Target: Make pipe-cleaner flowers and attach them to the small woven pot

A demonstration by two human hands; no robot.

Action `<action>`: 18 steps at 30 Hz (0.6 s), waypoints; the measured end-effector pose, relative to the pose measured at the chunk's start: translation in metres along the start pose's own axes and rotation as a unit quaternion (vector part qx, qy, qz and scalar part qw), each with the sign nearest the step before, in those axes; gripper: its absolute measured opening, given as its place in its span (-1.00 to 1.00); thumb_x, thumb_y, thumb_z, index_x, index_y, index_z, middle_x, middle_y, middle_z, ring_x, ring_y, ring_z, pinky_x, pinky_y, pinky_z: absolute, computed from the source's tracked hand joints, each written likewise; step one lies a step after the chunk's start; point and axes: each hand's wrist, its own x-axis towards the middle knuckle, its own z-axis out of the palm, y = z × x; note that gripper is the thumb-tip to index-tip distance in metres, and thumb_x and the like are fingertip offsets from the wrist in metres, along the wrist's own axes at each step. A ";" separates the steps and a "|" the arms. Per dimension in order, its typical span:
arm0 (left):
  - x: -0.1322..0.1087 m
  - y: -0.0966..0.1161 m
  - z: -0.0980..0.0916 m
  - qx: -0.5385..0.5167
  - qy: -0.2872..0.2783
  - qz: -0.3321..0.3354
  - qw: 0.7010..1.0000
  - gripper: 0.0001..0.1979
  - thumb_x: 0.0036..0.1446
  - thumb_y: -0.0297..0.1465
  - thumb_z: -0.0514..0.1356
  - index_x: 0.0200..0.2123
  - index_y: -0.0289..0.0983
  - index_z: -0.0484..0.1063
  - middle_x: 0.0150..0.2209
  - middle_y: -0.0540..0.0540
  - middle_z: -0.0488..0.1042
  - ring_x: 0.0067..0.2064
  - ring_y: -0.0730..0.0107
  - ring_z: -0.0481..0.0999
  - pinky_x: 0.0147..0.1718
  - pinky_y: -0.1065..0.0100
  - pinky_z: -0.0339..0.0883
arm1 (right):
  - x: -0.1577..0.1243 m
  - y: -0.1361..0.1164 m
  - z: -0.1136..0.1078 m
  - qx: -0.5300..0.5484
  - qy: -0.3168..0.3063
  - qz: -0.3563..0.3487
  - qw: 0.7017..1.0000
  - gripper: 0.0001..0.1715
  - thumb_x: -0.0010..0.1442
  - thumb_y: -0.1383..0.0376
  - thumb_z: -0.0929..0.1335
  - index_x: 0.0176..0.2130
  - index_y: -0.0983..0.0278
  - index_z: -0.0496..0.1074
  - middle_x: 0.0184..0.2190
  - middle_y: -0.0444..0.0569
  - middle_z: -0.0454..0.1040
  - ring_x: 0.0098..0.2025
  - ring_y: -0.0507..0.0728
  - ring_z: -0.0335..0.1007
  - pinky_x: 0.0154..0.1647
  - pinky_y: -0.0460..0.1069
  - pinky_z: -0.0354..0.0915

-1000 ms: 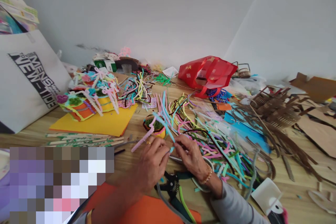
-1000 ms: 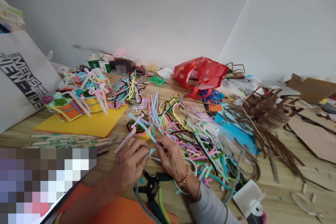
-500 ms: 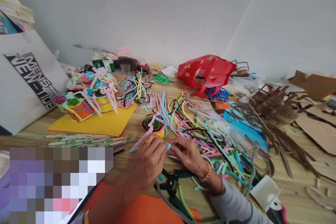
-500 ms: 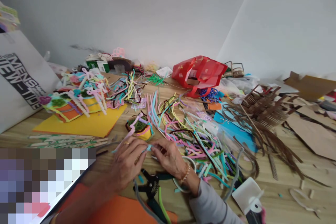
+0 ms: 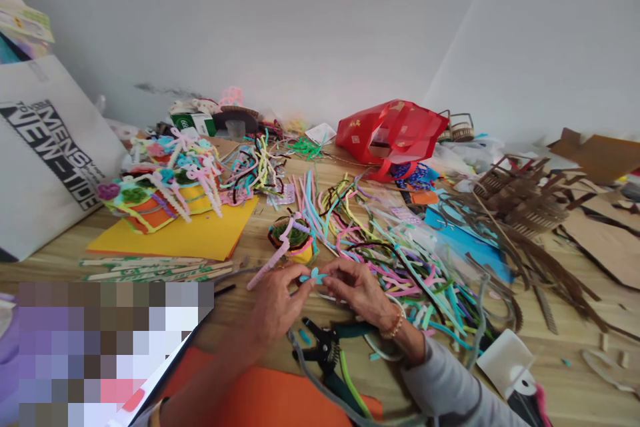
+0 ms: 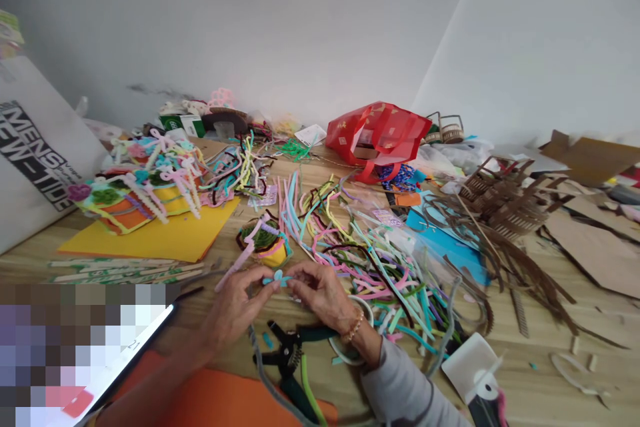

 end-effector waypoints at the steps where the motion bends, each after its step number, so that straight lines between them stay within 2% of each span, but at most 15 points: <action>1: 0.001 0.001 -0.002 -0.015 -0.019 -0.013 1.000 -0.87 0.05 -0.44 0.17 -0.53 -0.22 0.43 -0.54 0.05 0.47 -0.45 0.40 0.40 -0.39 0.41 0.24 | 0.000 0.000 0.000 -0.004 -0.001 -0.004 1.000 -0.68 0.20 0.10 0.34 -0.26 0.33 0.44 -0.54 -0.16 0.34 -0.55 -0.03 0.18 -0.56 -0.14 0.10; 7: 0.004 -0.001 -0.007 -0.117 -0.113 -0.076 0.984 -0.79 0.06 -0.34 0.16 -0.56 -0.28 0.43 -0.59 0.06 0.41 -0.48 0.43 0.33 -0.47 0.44 0.14 | 0.000 -0.001 -0.001 -0.005 0.002 -0.010 1.000 -0.68 0.21 0.10 0.34 -0.29 0.33 0.45 -0.53 -0.15 0.34 -0.56 -0.04 0.19 -0.56 -0.14 0.13; 11: 0.005 -0.008 -0.003 -0.144 -0.121 -0.086 0.978 -0.75 0.07 -0.29 0.15 -0.55 -0.30 0.46 -0.59 0.04 0.37 -0.49 0.43 0.31 -0.48 0.43 0.13 | 0.001 -0.001 0.000 0.029 0.008 0.022 0.999 -0.64 0.15 0.05 0.37 -0.29 0.32 0.42 -0.58 -0.18 0.33 -0.61 -0.04 0.20 -0.60 -0.15 0.16; 18: 0.005 -0.008 -0.001 -0.192 -0.131 -0.100 0.967 -0.74 0.05 -0.27 0.18 -0.57 -0.30 0.44 -0.60 0.06 0.33 -0.51 0.47 0.26 -0.52 0.45 0.09 | 0.002 0.003 0.001 0.025 0.011 0.009 1.000 -0.63 0.16 0.03 0.36 -0.33 0.30 0.42 -0.54 -0.15 0.36 -0.60 -0.05 0.20 -0.59 -0.15 0.19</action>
